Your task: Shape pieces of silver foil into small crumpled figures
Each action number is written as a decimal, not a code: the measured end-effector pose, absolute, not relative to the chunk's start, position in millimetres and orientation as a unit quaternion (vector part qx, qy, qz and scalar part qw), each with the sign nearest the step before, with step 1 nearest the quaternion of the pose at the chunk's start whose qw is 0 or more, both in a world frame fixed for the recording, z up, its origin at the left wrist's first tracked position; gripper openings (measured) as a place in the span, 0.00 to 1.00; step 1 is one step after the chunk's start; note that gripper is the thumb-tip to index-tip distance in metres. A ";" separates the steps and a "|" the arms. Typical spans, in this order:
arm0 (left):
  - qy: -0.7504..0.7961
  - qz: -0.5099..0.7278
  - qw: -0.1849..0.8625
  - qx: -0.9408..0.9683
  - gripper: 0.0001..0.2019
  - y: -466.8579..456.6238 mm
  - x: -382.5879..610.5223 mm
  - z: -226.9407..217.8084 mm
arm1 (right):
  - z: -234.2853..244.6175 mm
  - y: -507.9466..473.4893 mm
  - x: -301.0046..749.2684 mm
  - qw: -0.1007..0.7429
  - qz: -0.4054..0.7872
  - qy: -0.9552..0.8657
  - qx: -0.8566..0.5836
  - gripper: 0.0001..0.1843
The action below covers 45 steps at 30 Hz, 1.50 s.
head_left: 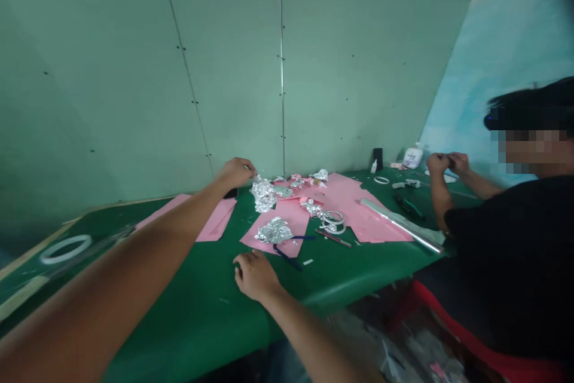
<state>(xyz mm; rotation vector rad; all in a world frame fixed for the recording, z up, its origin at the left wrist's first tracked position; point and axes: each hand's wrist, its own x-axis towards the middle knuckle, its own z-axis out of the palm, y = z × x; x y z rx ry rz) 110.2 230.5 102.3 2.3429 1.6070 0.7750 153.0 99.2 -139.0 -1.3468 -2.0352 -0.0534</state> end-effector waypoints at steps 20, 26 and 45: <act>0.531 0.263 0.036 0.805 0.08 167.7 73.4 102.1 | -136.6 91.0 153.7 0.341 0.016 -0.764 -0.548 0.12; 0.555 0.266 0.059 0.786 0.06 176.6 68.2 95.6 | -136.4 90.0 152.7 0.333 0.017 -0.764 -0.553 0.12; 0.566 0.325 0.107 0.750 0.06 193.7 15.5 58.9 | -137.1 87.6 152.9 0.315 0.044 -0.764 -0.561 0.12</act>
